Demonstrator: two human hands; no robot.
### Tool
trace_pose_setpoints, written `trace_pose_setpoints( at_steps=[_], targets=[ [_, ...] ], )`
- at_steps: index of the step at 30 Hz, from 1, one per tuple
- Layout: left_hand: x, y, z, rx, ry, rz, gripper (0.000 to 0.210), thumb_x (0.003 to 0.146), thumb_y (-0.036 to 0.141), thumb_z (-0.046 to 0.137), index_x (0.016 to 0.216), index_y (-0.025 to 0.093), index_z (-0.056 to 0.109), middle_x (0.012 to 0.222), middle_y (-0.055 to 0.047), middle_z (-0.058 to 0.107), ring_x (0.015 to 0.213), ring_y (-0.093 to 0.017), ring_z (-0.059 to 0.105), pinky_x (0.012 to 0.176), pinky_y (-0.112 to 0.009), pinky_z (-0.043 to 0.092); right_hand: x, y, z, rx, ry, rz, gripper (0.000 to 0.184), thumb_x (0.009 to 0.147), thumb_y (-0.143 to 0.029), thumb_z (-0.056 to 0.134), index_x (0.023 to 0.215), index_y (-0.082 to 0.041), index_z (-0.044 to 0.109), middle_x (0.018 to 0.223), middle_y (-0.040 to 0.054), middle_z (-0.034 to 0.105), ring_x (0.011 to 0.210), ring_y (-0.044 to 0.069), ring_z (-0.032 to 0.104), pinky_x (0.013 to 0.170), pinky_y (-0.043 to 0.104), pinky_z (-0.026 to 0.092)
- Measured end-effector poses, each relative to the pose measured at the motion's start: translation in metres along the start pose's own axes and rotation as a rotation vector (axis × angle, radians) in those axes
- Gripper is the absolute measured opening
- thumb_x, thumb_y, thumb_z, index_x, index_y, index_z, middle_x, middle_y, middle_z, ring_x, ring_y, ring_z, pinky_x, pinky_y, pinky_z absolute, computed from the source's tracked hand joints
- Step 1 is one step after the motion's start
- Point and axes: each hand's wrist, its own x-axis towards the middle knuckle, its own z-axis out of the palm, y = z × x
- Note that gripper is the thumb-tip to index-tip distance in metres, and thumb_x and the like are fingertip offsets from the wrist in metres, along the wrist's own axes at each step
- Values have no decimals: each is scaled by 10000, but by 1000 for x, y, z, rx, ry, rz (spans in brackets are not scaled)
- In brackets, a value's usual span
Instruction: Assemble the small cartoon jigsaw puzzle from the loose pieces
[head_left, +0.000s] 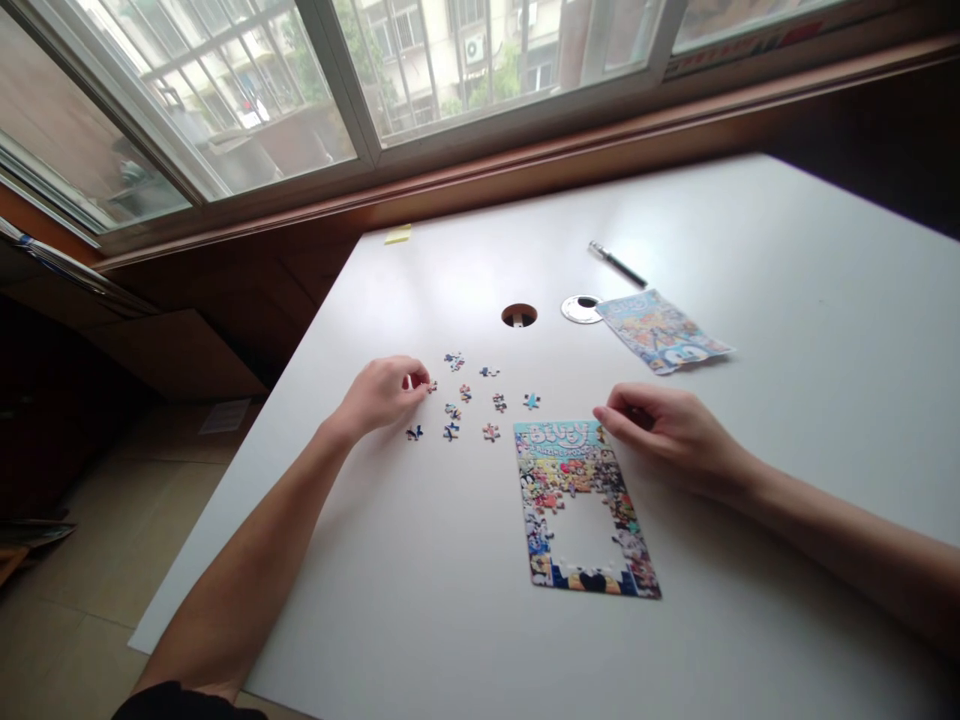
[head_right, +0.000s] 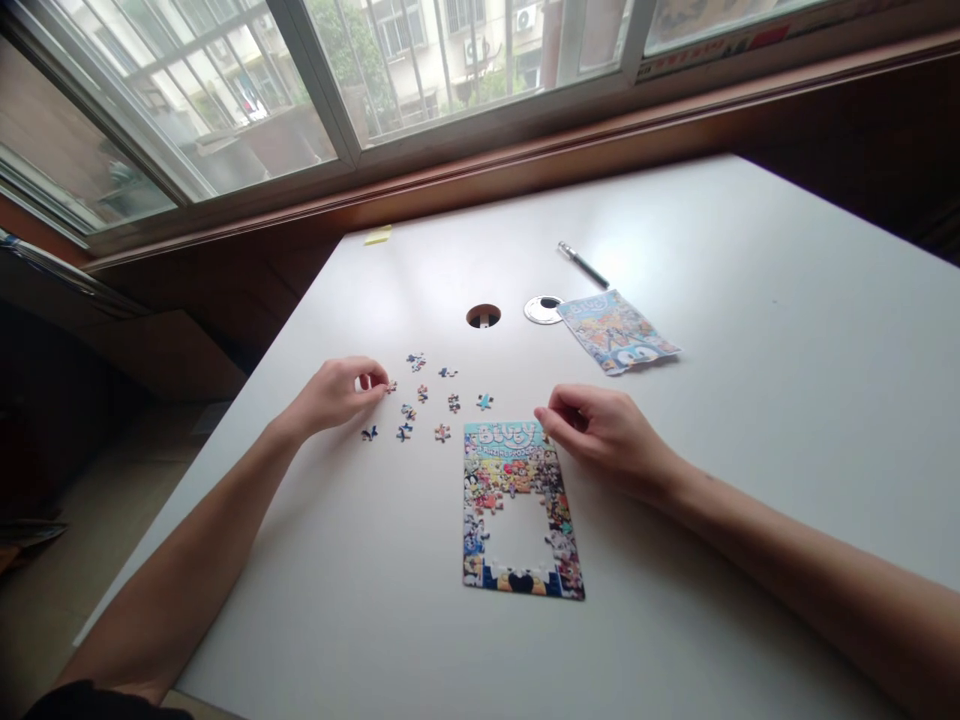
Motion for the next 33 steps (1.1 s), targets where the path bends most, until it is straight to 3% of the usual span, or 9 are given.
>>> trace_pose_setpoints(
  at_steps=[4, 9, 11, 16, 20, 27, 33],
  targets=[
    [1, -1, 1, 13, 40, -30, 155, 851, 295, 613, 923, 222, 728, 899, -25, 700, 743, -146, 626, 692, -270, 499, 0, 0, 1, 10, -4, -8, 380, 933, -436, 527, 631, -208, 489, 581, -27, 419, 562, 130, 381, 529, 272, 325],
    [-1, 3, 1, -33, -35, 18, 134, 851, 297, 627, 826, 224, 736, 912, -27, 691, 755, -147, 628, 720, -281, 512, 1, 1, 2, 11, -4, -22, 378, 934, -426, 535, 628, -209, 485, 578, -27, 409, 558, 130, 375, 524, 271, 321],
    [0, 6, 3, -24, -18, 57, 138, 867, 283, 612, 833, 226, 733, 936, -33, 694, 830, -170, 631, 779, -312, 517, 1, 1, 2, 5, -5, -20, 379, 934, -432, 532, 630, -210, 491, 579, -28, 404, 557, 130, 371, 521, 271, 318],
    [1, 17, 18, 49, 70, 263, 257, 931, 241, 549, 1142, 270, 692, 1218, -47, 663, 1163, -237, 542, 1027, -440, 437, 0, 1, 1, 0, -9, -19, 382, 930, -439, 533, 625, -211, 494, 575, -27, 412, 555, 134, 379, 522, 274, 321],
    [-1, 27, 27, 101, 119, 230, 232, 895, 319, 626, 1106, 257, 697, 1251, -60, 646, 1194, -274, 510, 1017, -470, 429, 0, 1, 1, 2, -11, -20, 380, 931, -431, 534, 625, -211, 492, 574, -28, 409, 555, 132, 377, 524, 273, 320],
    [-4, 32, 23, 93, 111, 195, 239, 863, 295, 634, 1092, 249, 687, 1169, -54, 670, 1126, -257, 542, 982, -442, 437, 0, 2, 1, 7, -15, -21, 384, 928, -444, 538, 626, -211, 496, 576, -25, 424, 556, 134, 390, 523, 275, 328],
    [-7, 42, 28, 79, -4, 340, 326, 937, 207, 524, 1240, 292, 610, 1317, -22, 635, 1290, -256, 475, 1090, -468, 350, 0, 1, 1, 1, -5, -38, 377, 930, -435, 542, 629, -211, 502, 574, -22, 423, 553, 131, 386, 513, 273, 327]
  ],
)
